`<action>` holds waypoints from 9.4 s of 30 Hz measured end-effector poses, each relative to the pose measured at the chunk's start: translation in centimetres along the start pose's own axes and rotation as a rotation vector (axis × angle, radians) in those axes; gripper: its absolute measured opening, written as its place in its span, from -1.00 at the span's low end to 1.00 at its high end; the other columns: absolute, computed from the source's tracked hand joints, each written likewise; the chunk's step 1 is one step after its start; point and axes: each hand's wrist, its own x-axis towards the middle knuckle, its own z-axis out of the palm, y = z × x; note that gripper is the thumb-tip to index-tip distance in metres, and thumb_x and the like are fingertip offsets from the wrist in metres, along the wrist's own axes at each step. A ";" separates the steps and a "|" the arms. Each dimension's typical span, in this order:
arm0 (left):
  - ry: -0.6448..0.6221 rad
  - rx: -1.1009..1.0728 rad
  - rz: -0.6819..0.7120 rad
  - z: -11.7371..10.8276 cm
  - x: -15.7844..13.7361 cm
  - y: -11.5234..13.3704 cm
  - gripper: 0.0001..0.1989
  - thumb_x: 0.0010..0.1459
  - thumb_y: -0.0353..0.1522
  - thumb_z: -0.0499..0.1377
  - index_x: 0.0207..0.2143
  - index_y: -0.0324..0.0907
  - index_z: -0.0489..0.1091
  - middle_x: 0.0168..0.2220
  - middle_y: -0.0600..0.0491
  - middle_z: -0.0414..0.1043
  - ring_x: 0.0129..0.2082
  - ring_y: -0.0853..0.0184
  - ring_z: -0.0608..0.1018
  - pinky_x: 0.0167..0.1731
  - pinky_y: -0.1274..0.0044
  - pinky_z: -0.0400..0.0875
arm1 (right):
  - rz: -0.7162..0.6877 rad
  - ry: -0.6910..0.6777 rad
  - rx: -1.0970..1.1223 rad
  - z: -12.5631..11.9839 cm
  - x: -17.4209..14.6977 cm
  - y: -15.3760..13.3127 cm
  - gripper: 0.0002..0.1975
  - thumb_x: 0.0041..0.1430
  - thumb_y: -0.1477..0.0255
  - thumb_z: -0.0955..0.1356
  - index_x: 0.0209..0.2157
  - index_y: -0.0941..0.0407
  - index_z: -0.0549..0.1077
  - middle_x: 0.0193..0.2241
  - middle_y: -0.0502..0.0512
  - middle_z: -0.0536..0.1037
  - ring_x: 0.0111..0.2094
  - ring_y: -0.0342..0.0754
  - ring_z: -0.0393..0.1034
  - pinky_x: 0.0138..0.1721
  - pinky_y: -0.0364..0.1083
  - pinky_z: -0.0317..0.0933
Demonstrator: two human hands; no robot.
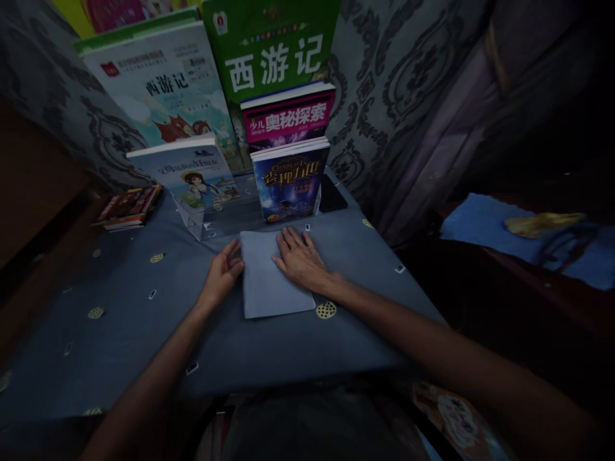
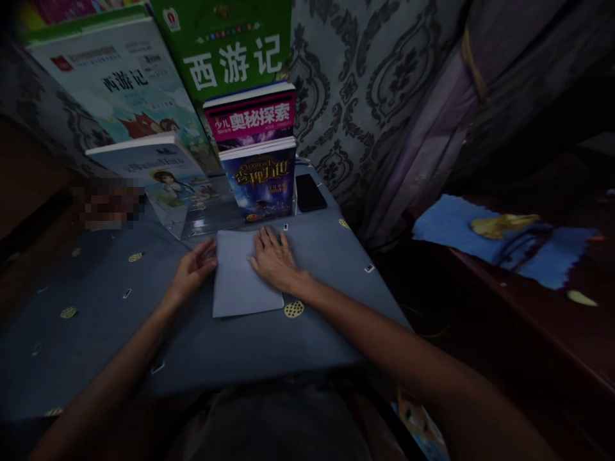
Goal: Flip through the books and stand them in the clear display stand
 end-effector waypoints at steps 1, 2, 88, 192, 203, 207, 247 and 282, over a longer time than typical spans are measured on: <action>0.003 0.031 0.035 0.2 -0.1 0.0 -0.23 -0.01 -0.34 0.30 0.28 -0.27 0.26 0.32 -0.28 0.28 0.21 0.01 0.47 0.17 0.24 0.40 | 0.000 0.007 0.001 0.1 0.0 0.0 -0.40 0.43 0.28 0.15 0.33 0.36 0.22 0.39 0.47 0.13 0.45 0.22 -0.08 0.40 0.28 -0.20; 0.005 0.066 0.069 0.3 -0.1 0.0 -0.24 0.00 -0.35 0.29 0.28 -0.26 0.26 0.31 -0.26 0.29 0.22 0.03 0.46 0.15 0.28 0.42 | 0.000 0.014 0.003 0.2 0.0 0.1 -0.40 0.43 0.28 0.15 0.34 0.36 0.21 0.39 0.47 0.13 0.45 0.22 -0.08 0.39 0.28 -0.19; 0.539 0.885 0.560 -11.6 12.9 11.7 -0.74 0.37 -0.27 -0.03 -0.40 -0.12 0.28 -0.40 -0.01 0.43 -0.34 0.22 0.49 -0.29 0.49 0.25 | -0.033 0.527 0.578 -11.3 17.8 -6.3 -0.72 0.30 0.44 0.14 -0.06 0.16 0.37 -0.29 0.23 0.64 -0.18 0.14 0.54 -0.07 0.06 0.35; 0.540 0.774 0.582 -11.2 6.4 10.2 -0.61 0.29 -0.27 0.07 0.12 -0.18 0.17 -0.06 -0.11 0.51 -0.07 0.19 0.59 -0.12 0.40 0.47 | -0.294 0.432 0.503 -2.6 4.8 -2.2 -0.66 0.29 0.51 0.24 0.02 0.07 0.52 0.14 0.28 0.40 0.15 0.14 0.38 0.12 0.23 0.36; 0.046 0.972 0.440 -4.5 -0.4 1.5 -0.72 0.37 -0.27 0.01 -0.05 -0.19 0.43 -0.05 -0.16 0.56 0.04 0.09 0.56 0.06 0.25 0.45 | -0.013 0.255 0.111 1.6 -0.9 1.8 -0.54 0.36 0.28 0.25 0.19 0.17 0.42 0.29 0.45 0.32 0.27 0.34 0.25 0.20 0.41 0.17; -0.070 1.027 0.410 -1.6 -2.4 -0.6 -0.56 0.40 -0.22 -0.01 0.21 -0.24 0.30 0.25 -0.26 0.38 0.36 0.04 0.30 0.28 0.12 0.24 | -0.062 0.202 0.075 2.0 -2.2 0.7 -0.52 0.37 0.31 0.24 0.22 0.22 0.39 0.29 0.46 0.33 0.33 0.30 0.20 0.29 0.38 0.08; 0.149 -0.047 0.015 -10.4 2.2 8.0 -0.33 -0.23 -0.06 0.42 -0.08 -0.18 0.42 -0.39 0.08 0.50 -0.47 0.32 0.51 -0.55 0.59 0.33 | -0.202 0.130 1.124 -4.1 7.6 -4.5 -0.84 0.10 0.38 0.40 -0.25 0.11 0.44 -0.50 -0.05 0.47 -0.41 -0.08 0.36 -0.38 -0.15 0.21; 0.363 0.270 0.847 -11.7 11.7 17.6 -0.67 0.23 -0.26 0.14 0.01 -0.18 0.35 -0.09 -0.05 0.52 -0.08 0.24 0.56 -0.02 0.43 0.45 | -0.294 0.792 0.840 -13.4 17.1 -6.7 -0.78 0.15 0.59 0.24 -0.21 0.10 0.42 -0.28 0.09 0.56 -0.24 0.00 0.46 -0.12 -0.01 0.34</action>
